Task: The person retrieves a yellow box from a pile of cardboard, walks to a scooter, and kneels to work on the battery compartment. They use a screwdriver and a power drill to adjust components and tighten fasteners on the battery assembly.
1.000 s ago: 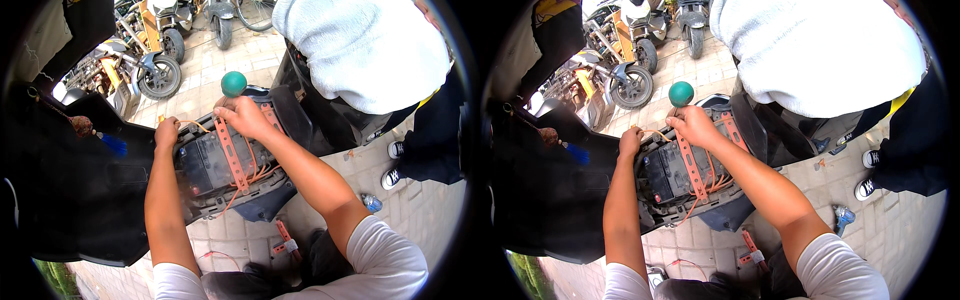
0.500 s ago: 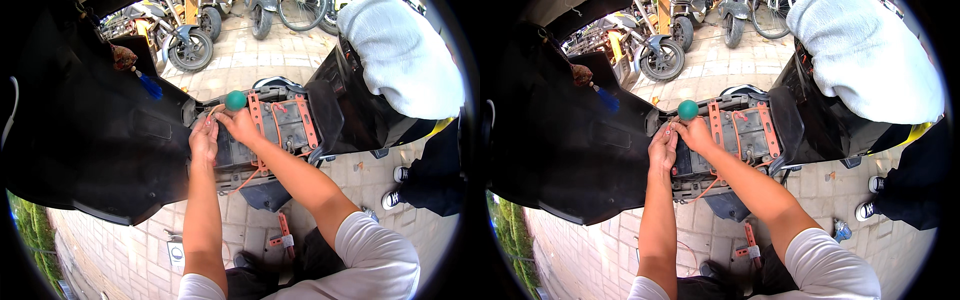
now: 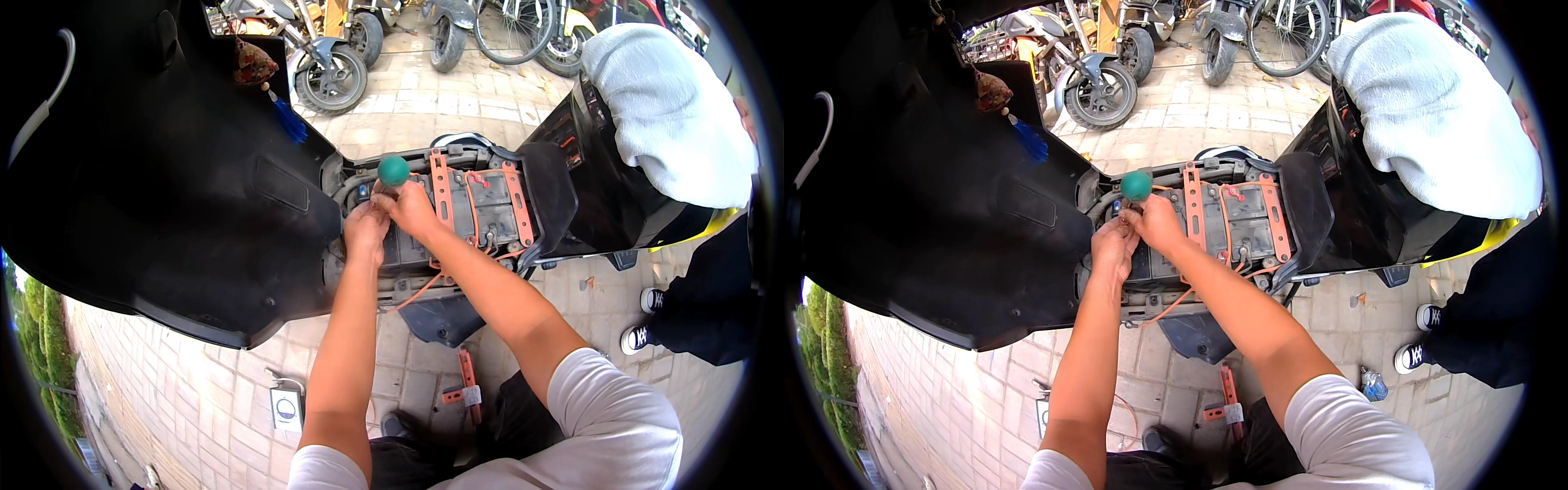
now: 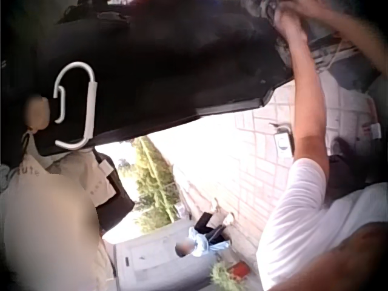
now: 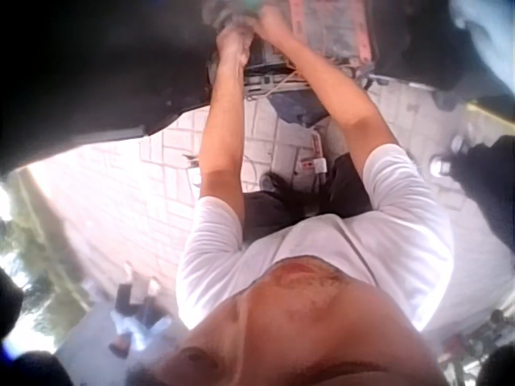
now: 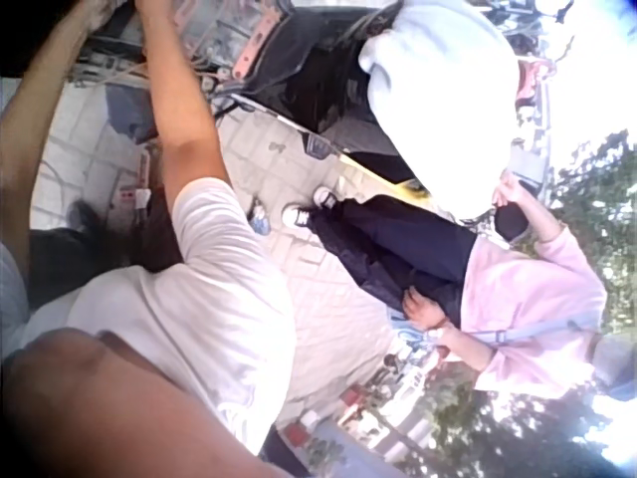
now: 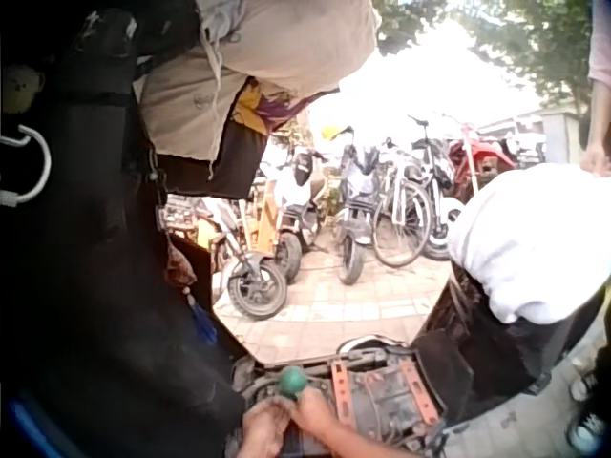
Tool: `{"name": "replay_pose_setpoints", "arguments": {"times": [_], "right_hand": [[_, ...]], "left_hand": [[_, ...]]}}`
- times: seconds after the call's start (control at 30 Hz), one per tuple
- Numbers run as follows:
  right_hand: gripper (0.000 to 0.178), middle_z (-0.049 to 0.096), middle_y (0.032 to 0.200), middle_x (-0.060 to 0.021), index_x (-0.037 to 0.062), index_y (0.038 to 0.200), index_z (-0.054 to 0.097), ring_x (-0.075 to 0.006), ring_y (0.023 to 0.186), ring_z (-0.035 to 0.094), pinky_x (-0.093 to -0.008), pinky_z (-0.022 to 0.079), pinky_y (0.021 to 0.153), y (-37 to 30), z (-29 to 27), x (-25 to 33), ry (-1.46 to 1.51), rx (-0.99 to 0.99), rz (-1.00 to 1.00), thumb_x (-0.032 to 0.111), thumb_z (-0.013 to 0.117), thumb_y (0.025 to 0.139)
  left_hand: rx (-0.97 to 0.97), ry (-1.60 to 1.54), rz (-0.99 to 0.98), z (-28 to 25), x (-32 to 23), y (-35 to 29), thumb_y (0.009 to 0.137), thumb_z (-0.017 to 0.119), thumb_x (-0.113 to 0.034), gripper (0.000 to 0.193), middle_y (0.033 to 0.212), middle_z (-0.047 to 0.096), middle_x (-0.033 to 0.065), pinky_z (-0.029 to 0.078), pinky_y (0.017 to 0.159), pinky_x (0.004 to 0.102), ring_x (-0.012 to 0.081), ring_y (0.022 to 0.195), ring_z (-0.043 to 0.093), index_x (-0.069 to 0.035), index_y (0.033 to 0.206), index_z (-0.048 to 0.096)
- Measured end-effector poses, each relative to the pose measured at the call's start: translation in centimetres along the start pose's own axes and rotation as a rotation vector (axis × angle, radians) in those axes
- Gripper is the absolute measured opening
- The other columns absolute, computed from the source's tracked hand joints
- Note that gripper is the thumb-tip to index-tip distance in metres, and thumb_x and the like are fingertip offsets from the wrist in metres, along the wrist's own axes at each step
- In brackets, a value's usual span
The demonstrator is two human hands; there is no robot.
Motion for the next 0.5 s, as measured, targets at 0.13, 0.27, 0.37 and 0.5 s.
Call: {"name": "replay_pose_setpoints", "arguments": {"times": [0.13, 0.27, 0.37, 0.5], "right_hand": [[0.012, 0.066, 0.077, -0.0162, 0.0039, 0.086, 0.068, -0.0316, 0.072, 0.065, -0.0378, 0.050, 0.064, -0.2, 0.2, -0.4, -0.052, 0.046, -0.045, 0.012, 0.070, 0.077], [0.011, 0.067, 0.078, -0.0117, 0.0030, 0.086, 0.067, -0.0241, 0.071, 0.065, -0.0336, 0.051, 0.065, -0.1, 0.7, -0.5, -0.102, 0.060, -0.116, 0.009, 0.070, 0.078], [0.012, 0.066, 0.080, -0.0149, 0.0027, 0.086, 0.066, -0.0292, 0.073, 0.064, -0.0361, 0.050, 0.065, 0.3, 0.9, -0.9, -0.116, 0.008, -0.133, 0.009, 0.070, 0.077], [0.014, 0.065, 0.082, -0.0188, 0.0019, 0.086, 0.065, -0.0335, 0.075, 0.064, -0.0382, 0.049, 0.065, 1.7, 1.7, -1.3, -0.046, 0.038, -0.012, 0.010, 0.071, 0.076]], "left_hand": [[-0.004, -0.034, -0.010, -1.6, 1.4, 0.9, 0.088, 0.044, 0.006, 0.024, 0.104, 0.060, 0.0133, 0.050, 0.093, 0.0332, 0.0211, 0.097, 0.063, 0.008, 0.109, 0.055], [-0.032, -0.087, 0.043, -2.6, 1.5, 1.8, 0.088, 0.048, 0.004, 0.025, 0.102, 0.062, 0.0130, 0.050, 0.091, 0.0329, 0.0208, 0.095, 0.063, 0.008, 0.112, 0.054], [-0.028, -0.084, 0.070, -2.5, 1.8, 2.1, 0.089, 0.052, 0.000, 0.028, 0.102, 0.063, 0.0126, 0.051, 0.087, 0.0310, 0.0196, 0.094, 0.063, 0.008, 0.116, 0.054], [-0.071, 0.044, 0.117, -2.2, 1.1, 2.8, 0.092, 0.050, -0.004, 0.030, 0.101, 0.064, 0.0115, 0.052, 0.081, 0.0302, 0.0178, 0.088, 0.064, 0.005, 0.120, 0.053]]}}
Point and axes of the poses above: each hand's wrist, its own y-axis towards the middle knuckle, its own z-axis out of the palm, x = y × z, the point moved 3 cm from there along y, towards the middle knuckle
